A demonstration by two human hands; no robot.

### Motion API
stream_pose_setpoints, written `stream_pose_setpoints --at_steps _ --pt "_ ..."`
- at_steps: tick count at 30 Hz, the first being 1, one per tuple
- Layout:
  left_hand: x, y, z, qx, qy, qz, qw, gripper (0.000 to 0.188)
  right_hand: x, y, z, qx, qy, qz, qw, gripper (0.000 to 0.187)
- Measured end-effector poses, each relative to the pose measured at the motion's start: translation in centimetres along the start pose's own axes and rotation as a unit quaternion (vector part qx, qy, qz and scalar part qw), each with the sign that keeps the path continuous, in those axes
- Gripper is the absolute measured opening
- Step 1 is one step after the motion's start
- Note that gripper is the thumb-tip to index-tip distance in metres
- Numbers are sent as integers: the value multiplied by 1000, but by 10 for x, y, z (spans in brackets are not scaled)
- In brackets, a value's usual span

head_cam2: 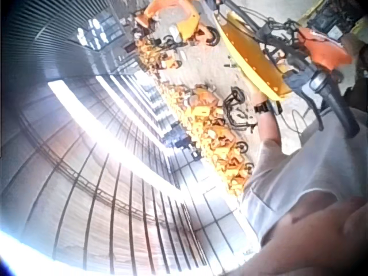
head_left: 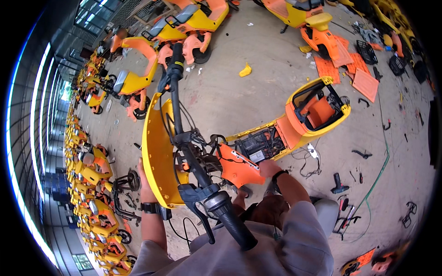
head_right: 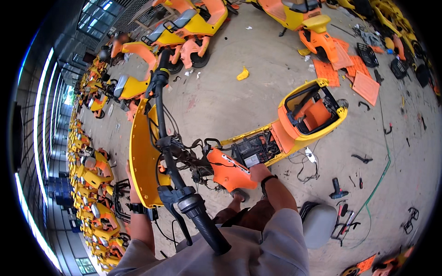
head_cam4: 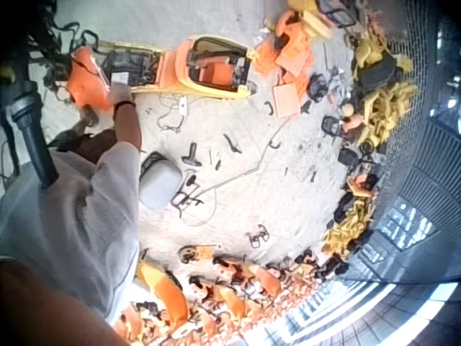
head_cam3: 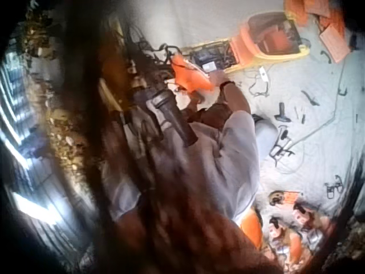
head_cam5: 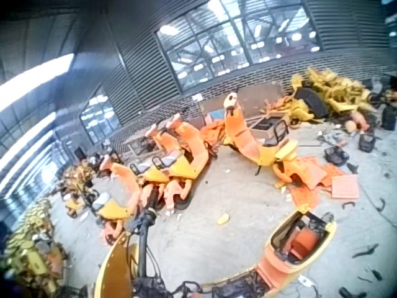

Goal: The person assembles a yellow and orange electric scooter by attaching the front fairing and handlebar cover using a cordless drill. They align the plastic panels, insert screws, and tighten them to secure the components.

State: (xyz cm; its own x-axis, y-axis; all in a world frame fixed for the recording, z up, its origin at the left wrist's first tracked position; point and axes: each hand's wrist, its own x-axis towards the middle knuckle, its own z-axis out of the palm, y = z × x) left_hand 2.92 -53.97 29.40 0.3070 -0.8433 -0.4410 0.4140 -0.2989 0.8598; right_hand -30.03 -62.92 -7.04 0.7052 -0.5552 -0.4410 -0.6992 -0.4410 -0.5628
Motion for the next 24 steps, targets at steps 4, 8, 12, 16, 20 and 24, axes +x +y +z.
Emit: stream_pose_setpoints --at_steps 4,8,12,16,20,24 --pt "26 -10 -30 18 -11 30 999 67 -39 -4 17 175 147 91 969 30" --pt "33 -10 -14 -6 -96 21 995 62 -81 2 14 210 130 177 953 36" --pt "34 -11 -15 -11 -101 -7 995 58 -122 -9 10 259 204 215 919 34" --pt "38 -6 -7 15 -147 -12 989 54 -158 -30 2 275 263 276 883 31" --pt "38 12 7 37 -220 -6 975 57 -175 -24 43 349 297 294 839 31" --pt "50 14 5 74 -231 1 970 58 -203 -85 13 350 320 298 828 30"
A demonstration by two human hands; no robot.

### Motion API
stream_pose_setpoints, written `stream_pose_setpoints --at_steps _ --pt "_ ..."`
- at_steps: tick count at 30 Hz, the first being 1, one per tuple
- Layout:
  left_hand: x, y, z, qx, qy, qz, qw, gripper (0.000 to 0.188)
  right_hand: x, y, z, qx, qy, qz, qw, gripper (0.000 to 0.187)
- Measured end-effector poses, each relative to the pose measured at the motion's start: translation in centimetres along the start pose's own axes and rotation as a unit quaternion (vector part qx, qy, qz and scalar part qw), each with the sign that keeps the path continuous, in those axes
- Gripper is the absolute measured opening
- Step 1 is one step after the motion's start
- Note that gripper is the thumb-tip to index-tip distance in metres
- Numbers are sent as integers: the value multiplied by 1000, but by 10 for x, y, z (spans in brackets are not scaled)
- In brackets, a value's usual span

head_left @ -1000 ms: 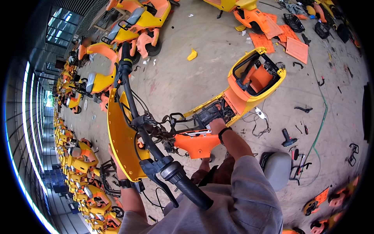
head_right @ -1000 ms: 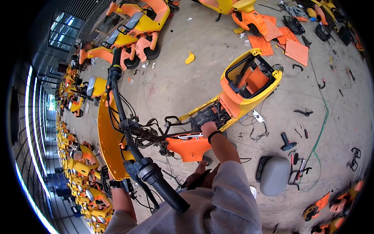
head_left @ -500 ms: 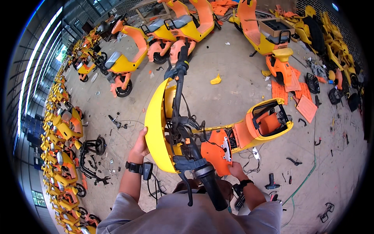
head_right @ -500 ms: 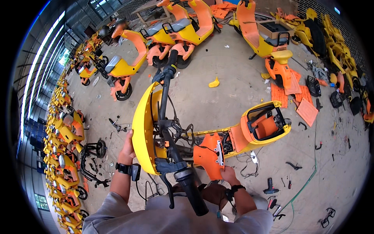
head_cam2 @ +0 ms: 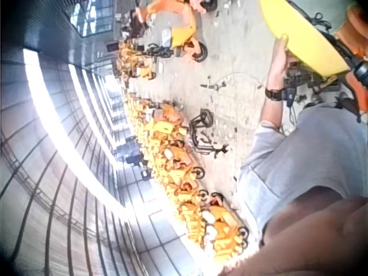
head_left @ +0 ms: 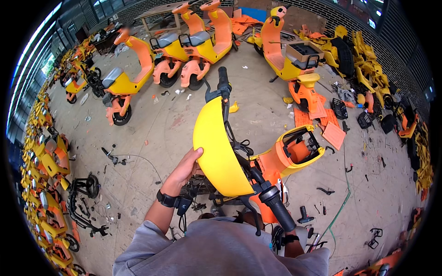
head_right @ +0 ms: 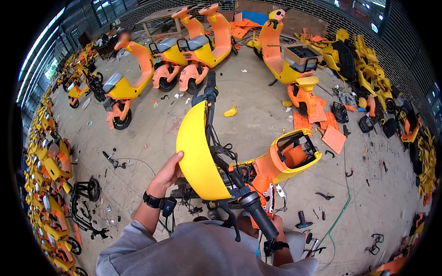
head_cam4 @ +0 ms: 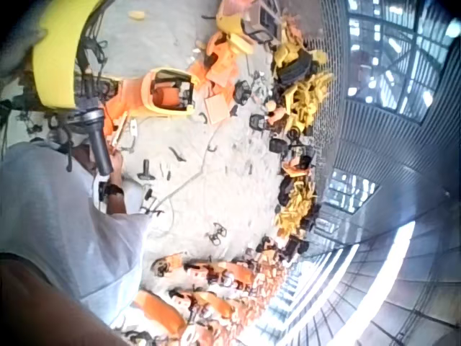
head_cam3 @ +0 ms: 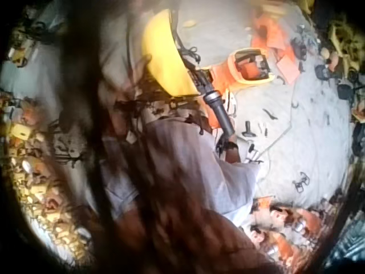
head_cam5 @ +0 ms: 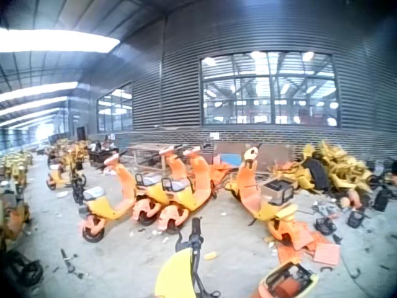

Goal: The person assembles a yellow and orange electric scooter by attaching the front fairing and handlebar cover using a cordless drill. They align the plastic panels, insert screws, and tighten them to secure the components.

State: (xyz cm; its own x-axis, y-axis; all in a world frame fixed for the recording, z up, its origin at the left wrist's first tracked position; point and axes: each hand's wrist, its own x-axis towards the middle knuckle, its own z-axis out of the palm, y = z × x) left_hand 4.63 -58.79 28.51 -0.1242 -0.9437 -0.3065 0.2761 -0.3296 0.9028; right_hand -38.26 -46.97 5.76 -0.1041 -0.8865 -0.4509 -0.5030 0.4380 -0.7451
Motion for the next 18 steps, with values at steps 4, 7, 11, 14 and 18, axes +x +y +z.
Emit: stream_pose_setpoints --at_steps 4,7,11,14,18 --pt "-8 27 4 172 -17 -49 984 61 -26 2 2 -19 40 -26 999 30" --pt "-11 27 15 280 37 14 959 58 -38 11 3 -31 68 -78 994 29" --pt "-4 10 18 423 136 170 880 54 -43 10 -7 -54 93 -140 984 29" --pt "-7 6 48 364 191 181 893 51 -26 -8 -29 -97 46 -63 992 28" --pt "0 -15 71 82 247 209 943 52 -10 -72 -50 -131 80 -1 988 30"
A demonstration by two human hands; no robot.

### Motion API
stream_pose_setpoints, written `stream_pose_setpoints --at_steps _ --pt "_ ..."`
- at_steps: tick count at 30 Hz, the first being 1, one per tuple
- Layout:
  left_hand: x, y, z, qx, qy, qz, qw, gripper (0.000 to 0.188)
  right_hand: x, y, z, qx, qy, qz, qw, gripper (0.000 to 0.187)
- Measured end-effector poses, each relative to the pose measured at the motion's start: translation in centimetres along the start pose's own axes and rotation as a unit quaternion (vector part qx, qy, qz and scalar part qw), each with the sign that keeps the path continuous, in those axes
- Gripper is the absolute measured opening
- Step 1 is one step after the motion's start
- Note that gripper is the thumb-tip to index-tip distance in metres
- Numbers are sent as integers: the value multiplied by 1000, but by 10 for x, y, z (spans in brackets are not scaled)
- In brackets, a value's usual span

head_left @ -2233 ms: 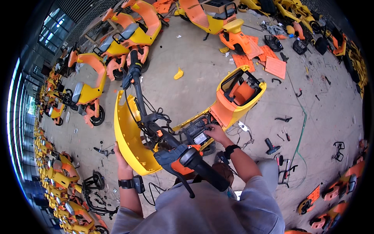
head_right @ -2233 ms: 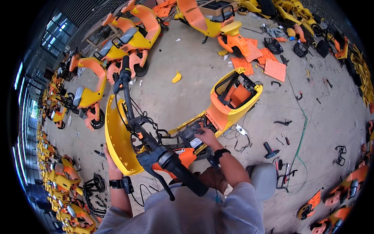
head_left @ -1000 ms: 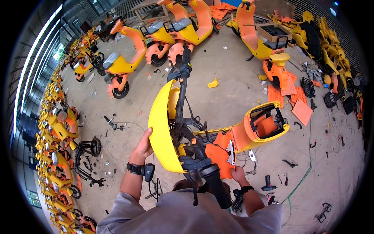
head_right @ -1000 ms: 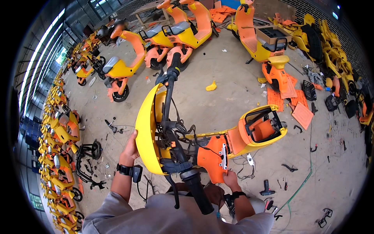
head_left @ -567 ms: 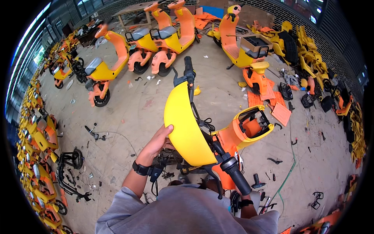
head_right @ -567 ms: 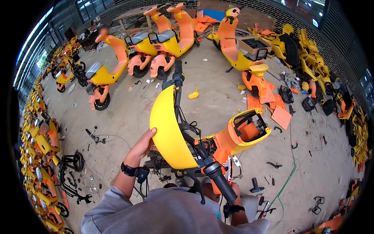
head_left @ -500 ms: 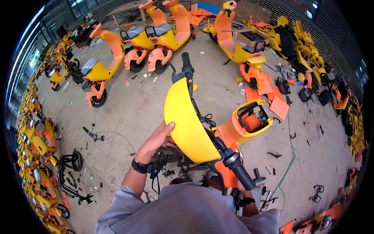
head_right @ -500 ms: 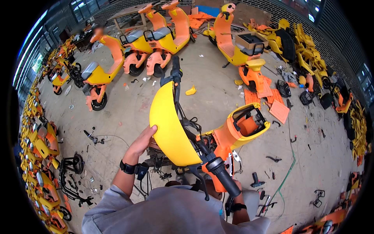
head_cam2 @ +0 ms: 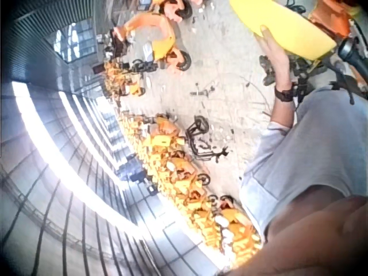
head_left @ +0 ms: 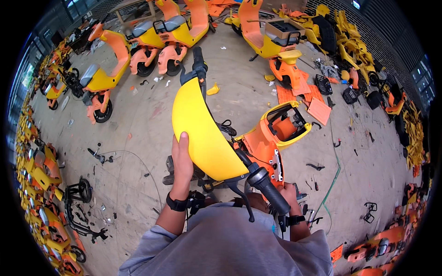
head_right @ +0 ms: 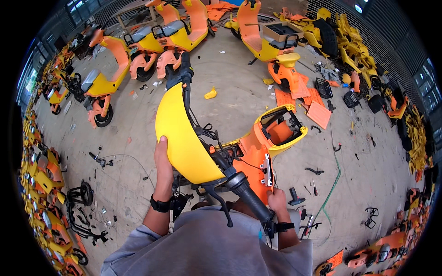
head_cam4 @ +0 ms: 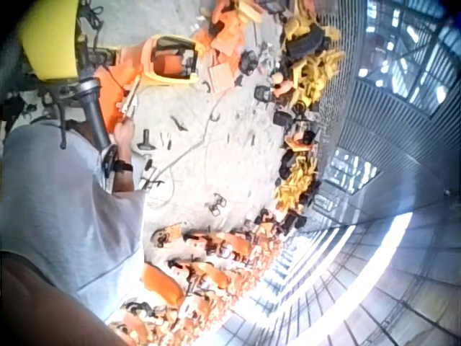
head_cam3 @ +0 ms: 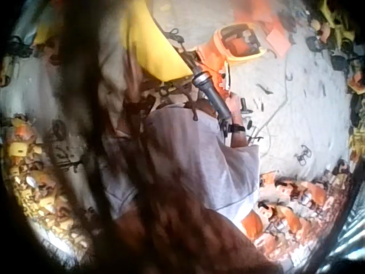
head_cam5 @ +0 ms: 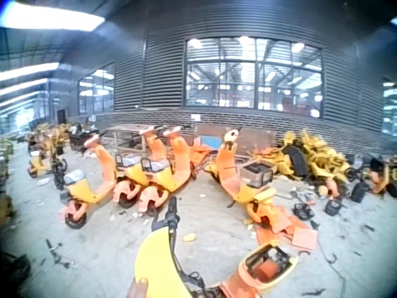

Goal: The person assembles a yellow and orange electric scooter by attaching the front fairing and handlebar cover using a cordless drill. They align the plastic panels, insert screws, and tighten them to secure the components.

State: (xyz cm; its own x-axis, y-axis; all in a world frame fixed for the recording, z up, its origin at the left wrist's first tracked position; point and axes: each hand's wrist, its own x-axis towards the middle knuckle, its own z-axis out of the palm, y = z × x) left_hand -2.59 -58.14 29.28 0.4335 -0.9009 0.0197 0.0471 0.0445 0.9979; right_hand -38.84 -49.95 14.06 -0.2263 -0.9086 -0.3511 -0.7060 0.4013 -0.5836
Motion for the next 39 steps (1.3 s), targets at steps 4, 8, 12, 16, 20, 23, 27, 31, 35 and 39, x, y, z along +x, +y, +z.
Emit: stream_pose_setpoints --at_steps 4,8,12,16,20,23,27,31,35,39 --pt "6 -1 -3 17 28 6 999 52 36 -14 -25 -19 0 -82 996 26" --pt "-10 37 9 214 58 41 974 59 67 -50 -63 5 -31 -153 988 25" --pt "-32 54 39 428 29 114 896 62 105 -66 -81 -17 -14 -215 976 21" --pt "-35 64 40 500 -45 151 852 62 130 -104 -109 -84 23 -307 948 18" --pt "-33 90 51 534 -148 138 821 64 145 -140 -136 -119 59 -402 906 17" --pt "-30 108 72 517 -216 133 818 61 142 -168 -159 -111 72 -456 880 17" --pt "-24 107 83 429 -210 139 868 50 132 -193 -171 -109 73 -506 853 25" --pt "-8 109 88 258 -159 13 953 30 117 -205 -176 -86 93 -544 830 36" --pt "9 117 112 130 -195 -117 965 32 104 -217 -178 -55 120 -591 796 39" --pt "21 124 160 27 -213 -251 944 39 91 -224 -178 -48 142 -612 776 42"
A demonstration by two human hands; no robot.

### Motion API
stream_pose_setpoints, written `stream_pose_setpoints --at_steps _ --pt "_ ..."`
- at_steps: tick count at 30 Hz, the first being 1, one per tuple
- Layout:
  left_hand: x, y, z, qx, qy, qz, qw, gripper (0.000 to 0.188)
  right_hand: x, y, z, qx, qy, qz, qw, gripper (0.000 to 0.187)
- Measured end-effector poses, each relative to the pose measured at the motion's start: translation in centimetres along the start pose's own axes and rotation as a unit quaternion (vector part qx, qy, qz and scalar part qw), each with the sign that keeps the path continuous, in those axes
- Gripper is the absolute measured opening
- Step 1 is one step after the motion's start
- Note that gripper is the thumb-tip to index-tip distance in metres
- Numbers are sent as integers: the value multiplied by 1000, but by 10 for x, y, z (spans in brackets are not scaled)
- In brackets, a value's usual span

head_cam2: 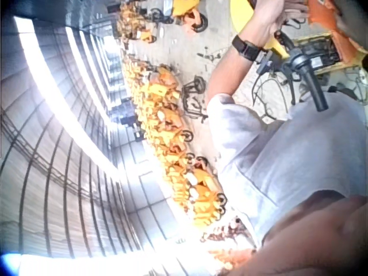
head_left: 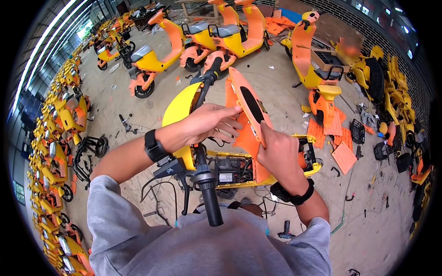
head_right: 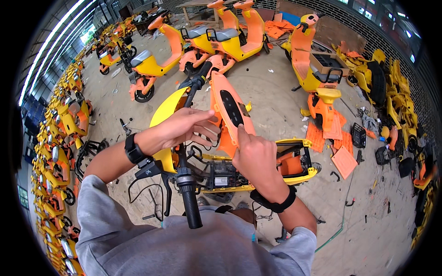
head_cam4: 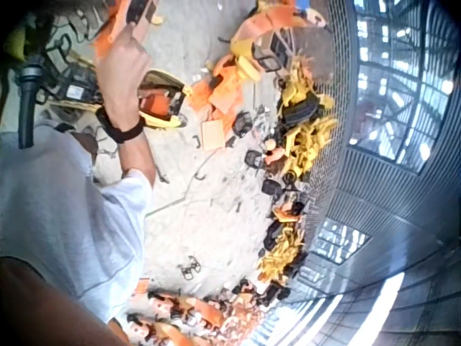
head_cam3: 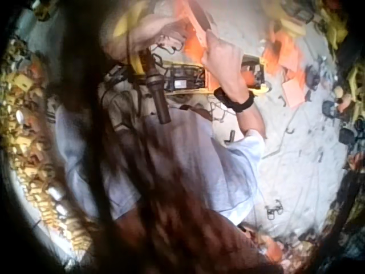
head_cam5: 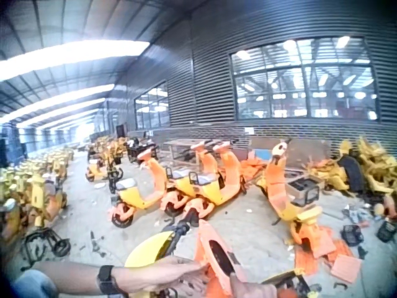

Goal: The person assembles a yellow and orange electric scooter by attaching the front fairing and handlebar cover using a cordless drill. They align the plastic panels, insert screws, and tighten them to secure the components.

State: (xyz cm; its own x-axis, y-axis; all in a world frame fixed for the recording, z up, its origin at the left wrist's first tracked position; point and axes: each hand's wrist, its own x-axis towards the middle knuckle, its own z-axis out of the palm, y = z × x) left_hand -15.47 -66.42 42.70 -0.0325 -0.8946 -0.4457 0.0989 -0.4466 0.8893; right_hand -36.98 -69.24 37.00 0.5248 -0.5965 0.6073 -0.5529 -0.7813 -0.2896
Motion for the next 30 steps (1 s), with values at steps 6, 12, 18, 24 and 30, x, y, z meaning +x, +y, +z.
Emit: stream_pose_setpoints --at_steps 6,12,18,24,30 --pt "18 1 7 -61 -9 18 998 34 -6 -13 2 9 31 -48 998 46" --pt "-1 6 11 -25 -39 -5 999 30 -20 10 -12 324 -15 159 932 58" --pt "-2 -1 7 -12 -22 -14 1000 26 -35 40 -27 440 -109 184 872 65" --pt "-3 14 10 54 -61 -20 996 26 -32 95 33 630 -210 424 616 67" --pt "-9 19 19 124 -45 -18 991 33 -28 51 73 749 -163 399 503 62"
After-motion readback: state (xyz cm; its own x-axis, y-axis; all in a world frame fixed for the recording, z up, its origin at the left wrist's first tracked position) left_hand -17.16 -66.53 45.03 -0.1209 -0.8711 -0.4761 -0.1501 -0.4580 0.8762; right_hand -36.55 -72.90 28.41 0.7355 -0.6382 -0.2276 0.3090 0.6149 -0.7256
